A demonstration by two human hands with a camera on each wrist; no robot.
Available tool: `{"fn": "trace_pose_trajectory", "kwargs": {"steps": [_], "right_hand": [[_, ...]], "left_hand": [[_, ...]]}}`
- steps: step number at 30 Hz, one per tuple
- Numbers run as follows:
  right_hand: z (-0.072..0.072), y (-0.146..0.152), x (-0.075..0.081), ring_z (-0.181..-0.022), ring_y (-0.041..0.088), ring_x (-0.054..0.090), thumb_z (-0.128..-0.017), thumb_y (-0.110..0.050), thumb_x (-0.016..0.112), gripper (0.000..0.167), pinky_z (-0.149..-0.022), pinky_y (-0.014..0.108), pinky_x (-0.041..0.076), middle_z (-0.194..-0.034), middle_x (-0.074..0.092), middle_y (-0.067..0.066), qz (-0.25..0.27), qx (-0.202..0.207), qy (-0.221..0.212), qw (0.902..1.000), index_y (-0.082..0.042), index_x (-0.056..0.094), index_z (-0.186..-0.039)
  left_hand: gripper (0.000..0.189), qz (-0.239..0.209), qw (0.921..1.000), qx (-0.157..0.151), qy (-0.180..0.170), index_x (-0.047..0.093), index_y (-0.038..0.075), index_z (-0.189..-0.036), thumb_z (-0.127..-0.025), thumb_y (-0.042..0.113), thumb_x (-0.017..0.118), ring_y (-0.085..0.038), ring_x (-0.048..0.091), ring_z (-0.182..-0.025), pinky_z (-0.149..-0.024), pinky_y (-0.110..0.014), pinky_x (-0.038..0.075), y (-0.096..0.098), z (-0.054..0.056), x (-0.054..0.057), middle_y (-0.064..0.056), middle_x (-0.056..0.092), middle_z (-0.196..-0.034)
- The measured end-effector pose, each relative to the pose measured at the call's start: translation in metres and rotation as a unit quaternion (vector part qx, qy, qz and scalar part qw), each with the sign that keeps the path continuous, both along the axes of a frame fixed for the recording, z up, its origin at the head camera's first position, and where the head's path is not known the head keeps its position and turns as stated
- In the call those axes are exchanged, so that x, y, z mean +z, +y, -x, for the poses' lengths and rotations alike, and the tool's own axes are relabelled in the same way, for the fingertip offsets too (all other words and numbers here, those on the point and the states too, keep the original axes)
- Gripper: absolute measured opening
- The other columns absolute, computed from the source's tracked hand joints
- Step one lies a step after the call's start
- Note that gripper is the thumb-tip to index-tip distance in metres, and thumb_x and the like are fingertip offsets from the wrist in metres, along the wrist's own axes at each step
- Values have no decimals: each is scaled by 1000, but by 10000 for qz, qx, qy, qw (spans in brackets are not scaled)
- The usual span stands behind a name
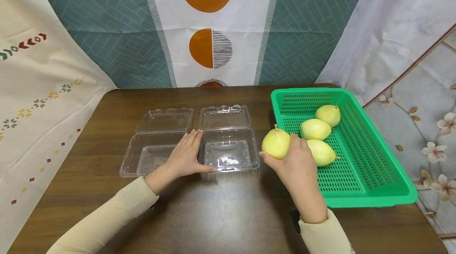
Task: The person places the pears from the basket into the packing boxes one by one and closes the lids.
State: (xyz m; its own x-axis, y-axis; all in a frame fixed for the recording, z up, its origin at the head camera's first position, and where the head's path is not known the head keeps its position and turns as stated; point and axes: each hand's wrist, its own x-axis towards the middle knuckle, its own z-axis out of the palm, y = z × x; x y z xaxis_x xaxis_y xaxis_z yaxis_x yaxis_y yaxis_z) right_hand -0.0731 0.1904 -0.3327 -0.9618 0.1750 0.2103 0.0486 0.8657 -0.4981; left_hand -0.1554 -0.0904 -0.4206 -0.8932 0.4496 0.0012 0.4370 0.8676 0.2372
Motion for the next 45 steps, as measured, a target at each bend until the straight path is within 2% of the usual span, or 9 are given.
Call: {"fn": "trace_pose_trajectory", "kwargs": {"steps": [4,11,20,27,35,45], "right_hand": [[2,-4,-1,-86,38,54,-71,-42,79,74,-65,52,45,-99,55,26,35,76,-36,10000,10,50,-114],[3,-12,-3,-80,35,53,-70,-43,80,71,-62,49,45,-91,56,23,76,167,-52,9998,8,52,-111],[6,-24,-9,-83,37,56,-70,-41,80,70,-63,50,47,-95,58,24,91,263,-9,9996,8,53,-112],[10,-29,-12,-85,37,57,-70,-41,80,71,-65,50,48,-98,58,24,135,321,-171,9992,7,52,-114],[15,-35,-18,-79,35,56,-70,-41,80,67,-60,47,48,-94,56,22,141,433,-257,9986,6,53,-110],[19,-41,-21,-83,36,56,-69,-39,81,68,-63,49,48,-95,57,23,179,450,-124,9987,6,53,-110]], "left_hand": [[128,3,10000,-6,51,21,-7,-148,-63,79,64,-36,21,-143,-118,-44,14,-1,0,-1,-23,26,-153],[128,-11,10000,-14,-12,22,-7,-147,-63,79,64,-36,20,-144,-119,-44,13,0,1,0,-23,25,-153],[128,-73,10000,2,16,23,-7,-147,-62,79,65,-37,21,-143,-119,-44,14,0,0,1,-23,26,-153],[129,-27,10000,-9,-36,21,-6,-148,-62,79,65,-36,21,-144,-119,-43,13,-1,0,1,-23,25,-153],[130,-76,10000,14,41,21,-7,-148,-62,80,64,-37,22,-143,-119,-44,14,-3,-2,2,-23,26,-153],[130,-52,10000,38,36,21,-6,-148,-61,80,65,-36,22,-143,-118,-43,15,-2,-2,1,-23,26,-153]]}}
